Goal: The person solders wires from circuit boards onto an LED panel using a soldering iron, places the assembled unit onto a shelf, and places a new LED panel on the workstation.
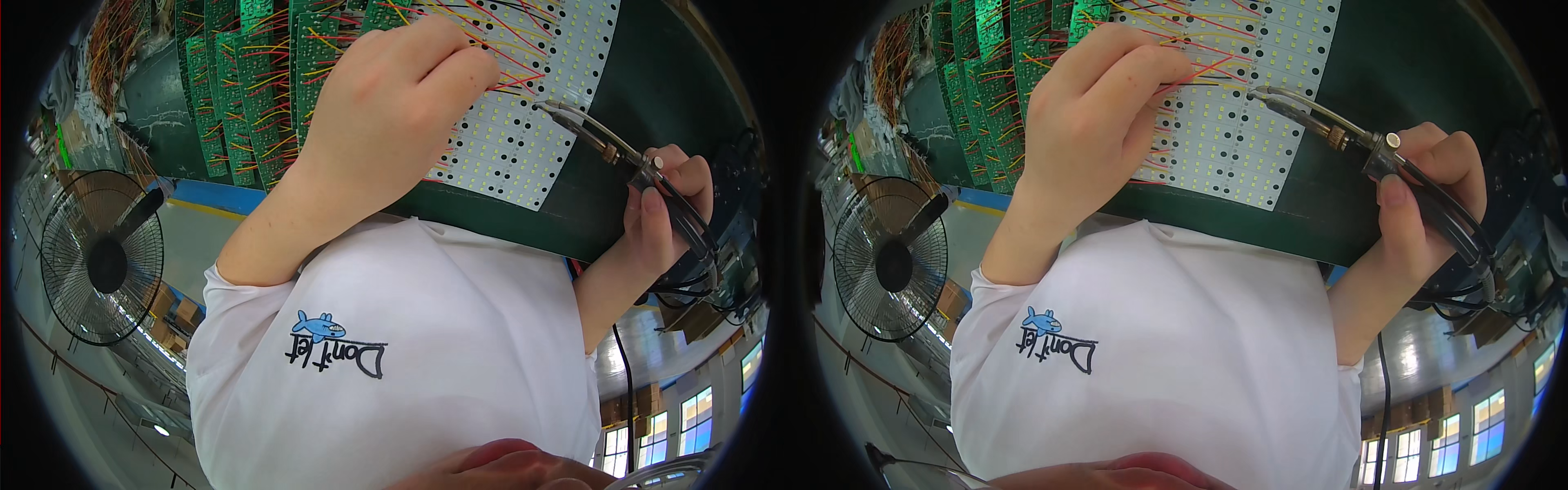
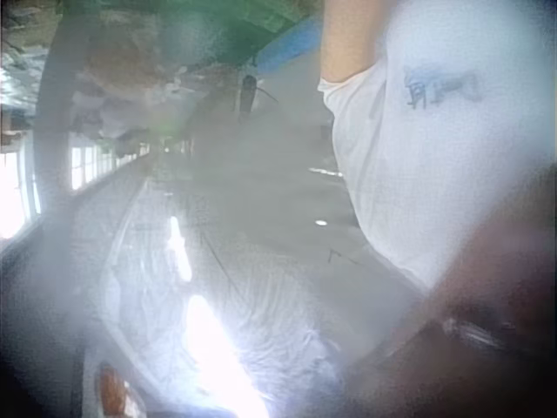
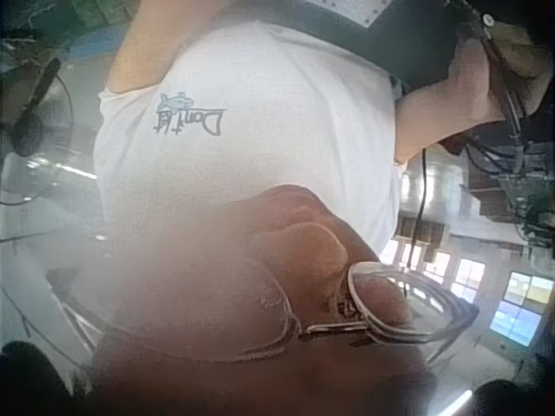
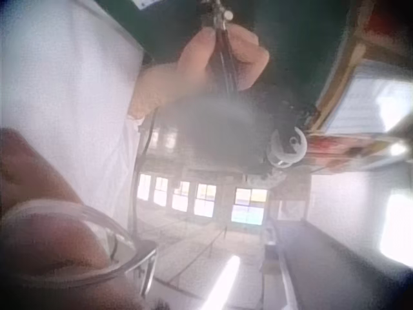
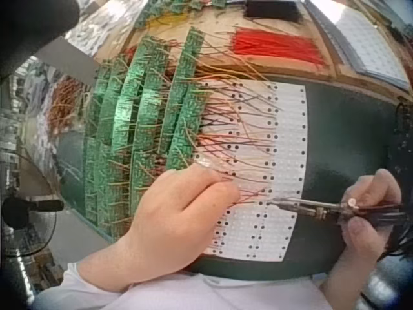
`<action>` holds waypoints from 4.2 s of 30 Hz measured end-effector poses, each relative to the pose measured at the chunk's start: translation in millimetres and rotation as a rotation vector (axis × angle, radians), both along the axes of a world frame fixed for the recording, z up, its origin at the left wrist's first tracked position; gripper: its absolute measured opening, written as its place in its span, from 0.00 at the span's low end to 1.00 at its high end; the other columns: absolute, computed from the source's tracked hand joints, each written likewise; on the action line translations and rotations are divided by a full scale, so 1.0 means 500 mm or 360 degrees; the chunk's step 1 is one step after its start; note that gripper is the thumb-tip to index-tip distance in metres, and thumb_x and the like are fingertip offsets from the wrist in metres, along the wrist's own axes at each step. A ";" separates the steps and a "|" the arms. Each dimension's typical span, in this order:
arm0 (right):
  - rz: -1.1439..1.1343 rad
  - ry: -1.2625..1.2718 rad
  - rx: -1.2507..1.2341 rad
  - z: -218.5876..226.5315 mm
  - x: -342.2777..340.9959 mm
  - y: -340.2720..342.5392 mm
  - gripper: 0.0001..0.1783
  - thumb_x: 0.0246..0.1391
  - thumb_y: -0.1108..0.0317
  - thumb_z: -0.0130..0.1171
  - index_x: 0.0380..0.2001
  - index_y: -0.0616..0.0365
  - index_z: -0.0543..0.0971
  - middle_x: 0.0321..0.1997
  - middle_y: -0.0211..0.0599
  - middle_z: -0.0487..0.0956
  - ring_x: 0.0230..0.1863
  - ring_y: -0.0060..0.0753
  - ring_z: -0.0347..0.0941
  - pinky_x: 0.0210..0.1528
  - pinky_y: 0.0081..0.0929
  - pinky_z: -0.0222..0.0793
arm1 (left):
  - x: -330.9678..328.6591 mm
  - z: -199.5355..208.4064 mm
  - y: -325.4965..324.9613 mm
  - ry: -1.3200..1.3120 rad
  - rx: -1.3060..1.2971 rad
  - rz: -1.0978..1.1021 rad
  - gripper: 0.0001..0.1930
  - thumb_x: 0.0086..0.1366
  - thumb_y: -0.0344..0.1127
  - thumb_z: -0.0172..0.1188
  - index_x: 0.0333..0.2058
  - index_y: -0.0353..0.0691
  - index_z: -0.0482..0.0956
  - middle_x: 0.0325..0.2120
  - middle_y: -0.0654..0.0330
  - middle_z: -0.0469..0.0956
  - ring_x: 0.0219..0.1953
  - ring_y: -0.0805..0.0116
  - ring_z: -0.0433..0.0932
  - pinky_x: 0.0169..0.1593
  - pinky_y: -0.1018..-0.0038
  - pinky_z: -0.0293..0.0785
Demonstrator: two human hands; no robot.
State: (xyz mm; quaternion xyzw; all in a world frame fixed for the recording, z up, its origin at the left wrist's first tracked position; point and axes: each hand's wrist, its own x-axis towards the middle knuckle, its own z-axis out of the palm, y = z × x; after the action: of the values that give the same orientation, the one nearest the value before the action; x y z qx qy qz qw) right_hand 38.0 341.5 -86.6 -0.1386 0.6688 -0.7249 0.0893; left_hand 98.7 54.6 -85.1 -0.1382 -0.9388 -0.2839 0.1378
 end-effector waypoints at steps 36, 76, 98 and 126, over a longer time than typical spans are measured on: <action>0.0173 -0.0121 -0.0489 -0.012 -0.012 0.017 0.12 0.53 0.77 0.61 0.32 0.61 0.66 0.34 0.45 0.74 0.29 0.21 0.68 0.31 0.14 0.67 | 0.014 0.032 -0.020 0.0072 0.0106 -0.0239 0.09 0.53 0.35 0.73 0.33 0.41 0.86 0.30 0.60 0.80 0.32 0.59 0.78 0.36 0.67 0.76; 0.0169 -0.0074 -0.0328 -0.007 -0.011 0.023 0.12 0.54 0.74 0.62 0.31 0.60 0.67 0.32 0.44 0.75 0.24 0.19 0.63 0.26 0.15 0.59 | 0.026 0.012 0.019 -0.0049 0.0514 -0.0028 0.19 0.53 0.17 0.68 0.44 0.40 0.89 0.32 0.57 0.84 0.28 0.67 0.82 0.31 0.77 0.78; 0.0151 0.0052 -0.0089 -0.001 -0.007 0.021 0.17 0.52 0.69 0.68 0.29 0.59 0.67 0.29 0.44 0.76 0.22 0.19 0.64 0.23 0.16 0.57 | 0.012 0.002 0.040 -0.0056 0.0197 0.0043 0.13 0.46 0.22 0.71 0.32 0.44 0.88 0.28 0.63 0.79 0.26 0.68 0.79 0.27 0.75 0.76; 0.0091 0.0049 0.0106 0.009 -0.002 0.019 0.17 0.48 0.68 0.70 0.29 0.59 0.68 0.29 0.42 0.77 0.25 0.21 0.65 0.28 0.19 0.59 | 0.007 0.012 0.044 -0.0139 0.0132 0.0026 0.12 0.47 0.23 0.71 0.32 0.45 0.88 0.27 0.65 0.80 0.26 0.67 0.79 0.27 0.74 0.75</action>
State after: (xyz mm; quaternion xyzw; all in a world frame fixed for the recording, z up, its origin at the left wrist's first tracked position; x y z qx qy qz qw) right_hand 37.2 350.8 -82.3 -0.1657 0.6896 -0.6972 0.1041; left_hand 102.3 76.8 -78.9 -0.1122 -0.9325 -0.3270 0.1046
